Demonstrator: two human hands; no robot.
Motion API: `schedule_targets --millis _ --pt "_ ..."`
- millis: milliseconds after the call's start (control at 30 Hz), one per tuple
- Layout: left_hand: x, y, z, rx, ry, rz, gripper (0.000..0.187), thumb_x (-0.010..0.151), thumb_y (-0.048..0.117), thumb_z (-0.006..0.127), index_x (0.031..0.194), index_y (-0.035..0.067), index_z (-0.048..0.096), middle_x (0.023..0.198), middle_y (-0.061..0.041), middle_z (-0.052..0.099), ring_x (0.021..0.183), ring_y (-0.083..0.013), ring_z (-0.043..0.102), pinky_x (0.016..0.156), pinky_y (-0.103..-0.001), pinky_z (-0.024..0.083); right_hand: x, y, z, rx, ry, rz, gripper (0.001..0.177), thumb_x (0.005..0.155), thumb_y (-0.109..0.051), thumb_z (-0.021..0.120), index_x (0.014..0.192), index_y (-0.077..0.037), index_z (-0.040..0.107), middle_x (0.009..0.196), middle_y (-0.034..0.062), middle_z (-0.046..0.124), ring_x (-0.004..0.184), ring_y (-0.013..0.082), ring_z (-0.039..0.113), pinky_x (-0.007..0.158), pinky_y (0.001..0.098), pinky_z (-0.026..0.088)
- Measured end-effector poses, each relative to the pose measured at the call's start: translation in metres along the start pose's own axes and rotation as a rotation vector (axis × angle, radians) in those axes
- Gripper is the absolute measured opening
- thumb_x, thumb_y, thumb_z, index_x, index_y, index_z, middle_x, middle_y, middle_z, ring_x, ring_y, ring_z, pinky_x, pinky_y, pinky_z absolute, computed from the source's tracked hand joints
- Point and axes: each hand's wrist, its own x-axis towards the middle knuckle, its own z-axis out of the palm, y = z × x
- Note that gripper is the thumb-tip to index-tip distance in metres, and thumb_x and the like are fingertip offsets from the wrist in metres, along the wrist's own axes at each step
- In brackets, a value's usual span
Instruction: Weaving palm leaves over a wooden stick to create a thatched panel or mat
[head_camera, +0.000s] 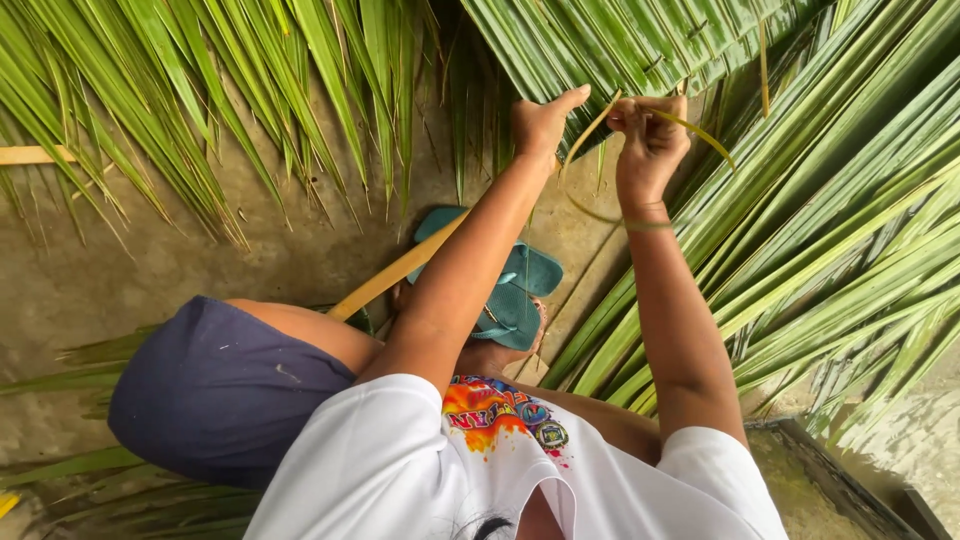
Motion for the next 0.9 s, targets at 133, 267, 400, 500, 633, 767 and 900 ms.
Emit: schedule_targets --millis 133,267,400,500,633,767,900 --pt "0.003 -0.006 0.001 -0.017 -0.012 0.009 0.048 0.062 0.028 0.084 0.067 -0.016 0.067 0.067 -0.01 0.058 0.057 -0.0212 0.052 0.057 -0.036 0.055 -0.006 0.012 0.005 -0.037 0.054 -0.045 0.016 0.103 0.012 0.058 0.103 -0.002 0.05 0.105 0.0121 0.065 0.087 0.0195 0.069 0.076 0.0307 0.063" --pt "0.004 -0.006 -0.004 0.029 -0.038 0.073 0.046 0.063 0.03 0.085 0.061 -0.013 0.068 0.058 -0.004 0.054 0.049 -0.0155 0.044 0.044 -0.031 0.045 -0.005 0.006 0.008 -0.155 0.05 -0.117 0.009 0.102 0.01 0.059 0.1 0.002 0.055 0.104 0.0132 0.065 0.081 0.018 0.067 0.073 0.0293 0.061" --pt "-0.003 0.0 -0.007 0.067 -0.064 0.028 0.044 0.065 0.031 0.084 0.066 -0.012 0.071 0.059 -0.006 0.059 0.049 -0.0158 0.049 0.044 -0.032 0.047 -0.007 0.007 0.009 -0.157 0.043 -0.134 0.01 0.101 0.013 0.057 0.101 0.003 0.054 0.109 0.0132 0.062 0.088 0.0194 0.066 0.075 0.0303 0.062" --pt "0.004 -0.004 -0.006 0.049 -0.068 0.045 0.039 0.066 0.029 0.085 0.063 -0.008 0.07 0.057 -0.005 0.059 0.047 -0.0149 0.048 0.043 -0.031 0.045 -0.004 0.006 0.011 -0.202 0.057 -0.156 0.012 0.099 0.014 0.058 0.099 0.003 0.055 0.108 0.0126 0.062 0.086 0.0187 0.066 0.074 0.0298 0.063" --pt "0.007 -0.008 -0.004 0.061 -0.066 0.022 0.043 0.065 0.031 0.085 0.065 -0.01 0.071 0.058 -0.006 0.06 0.048 -0.0153 0.049 0.043 -0.031 0.047 -0.005 0.008 0.011 -0.263 0.072 -0.186 0.012 0.098 0.014 0.062 0.096 0.003 0.057 0.104 0.0126 0.065 0.081 0.0181 0.066 0.071 0.0291 0.064" --pt "0.007 -0.008 -0.004 -0.071 -0.096 0.013 0.044 0.064 0.024 0.083 0.078 -0.016 0.072 0.074 -0.015 0.067 0.061 -0.022 0.06 0.06 -0.035 0.057 -0.004 0.004 0.012 -0.288 0.047 -0.208 0.011 0.1 0.01 0.062 0.096 0.002 0.057 0.103 0.0124 0.066 0.081 0.018 0.065 0.071 0.0301 0.063" --pt "0.006 -0.006 -0.004 -0.015 -0.094 -0.005 0.039 0.065 0.025 0.084 0.068 -0.011 0.07 0.064 -0.011 0.063 0.053 -0.0187 0.055 0.05 -0.033 0.052 -0.004 0.006 0.012 -0.341 0.036 -0.158 0.013 0.095 0.015 0.061 0.097 0.003 0.056 0.104 0.0126 0.067 0.081 0.0191 0.066 0.07 0.0306 0.061"
